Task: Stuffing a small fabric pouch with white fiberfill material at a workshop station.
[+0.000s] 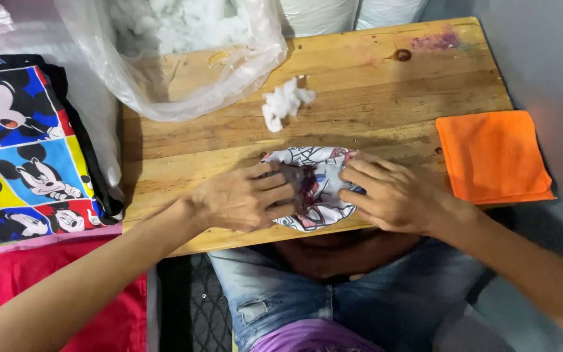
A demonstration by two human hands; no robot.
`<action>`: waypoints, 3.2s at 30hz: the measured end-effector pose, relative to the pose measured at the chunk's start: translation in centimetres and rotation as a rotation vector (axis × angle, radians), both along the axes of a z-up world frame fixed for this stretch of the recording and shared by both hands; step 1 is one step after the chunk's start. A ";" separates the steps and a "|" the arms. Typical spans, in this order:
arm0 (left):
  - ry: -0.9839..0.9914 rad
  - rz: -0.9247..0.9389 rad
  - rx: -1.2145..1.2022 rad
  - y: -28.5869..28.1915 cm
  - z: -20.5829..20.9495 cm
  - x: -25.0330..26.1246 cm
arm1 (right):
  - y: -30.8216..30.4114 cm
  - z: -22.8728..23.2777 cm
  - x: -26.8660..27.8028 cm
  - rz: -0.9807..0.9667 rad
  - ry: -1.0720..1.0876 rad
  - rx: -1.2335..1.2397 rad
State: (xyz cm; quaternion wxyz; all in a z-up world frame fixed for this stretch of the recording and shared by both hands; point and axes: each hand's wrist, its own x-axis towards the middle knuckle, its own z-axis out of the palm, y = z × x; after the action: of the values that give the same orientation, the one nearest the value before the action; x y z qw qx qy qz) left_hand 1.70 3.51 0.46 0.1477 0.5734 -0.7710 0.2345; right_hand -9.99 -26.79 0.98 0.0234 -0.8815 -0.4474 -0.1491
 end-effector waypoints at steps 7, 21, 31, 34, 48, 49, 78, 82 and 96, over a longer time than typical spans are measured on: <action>-0.049 0.012 -0.038 -0.5 -0.4 -0.7 | 0.1 -1.3 -0.5 0.021 -0.024 0.043; 0.013 0.026 0.005 -2.0 -2.6 -0.2 | 0.4 -1.6 0.1 -0.108 0.068 -0.009; 0.013 0.001 0.028 -2.4 -2.3 0.3 | 0.9 -1.1 0.6 0.031 0.093 -0.100; -0.065 0.047 0.062 -1.6 -2.8 0.8 | -0.7 -3.7 1.3 0.008 0.150 -0.200; 0.133 0.059 -0.121 -1.5 0.3 -0.9 | 1.9 -1.0 0.2 -0.073 0.181 0.056; 0.135 0.061 -0.121 -1.2 -0.5 -1.1 | 1.8 -1.4 0.0 -0.072 0.183 0.056; 1.129 0.975 0.000 -2.2 1.8 5.3 | 2.6 1.1 11.4 -0.433 0.333 0.628; 1.144 0.968 0.075 -3.2 3.6 8.7 | 3.9 3.3 14.7 -0.382 0.443 0.550; 1.376 0.650 0.175 -6.2 -0.5 9.3 | 1.4 -4.5 18.9 -0.347 1.068 1.142</action>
State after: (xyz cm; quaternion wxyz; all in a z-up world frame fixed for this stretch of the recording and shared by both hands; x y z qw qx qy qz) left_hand 10.96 -2.65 -0.05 0.4722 0.7978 -0.3134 -0.2055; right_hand 8.91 -25.42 -3.52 0.6584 -0.7428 -0.0867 0.0857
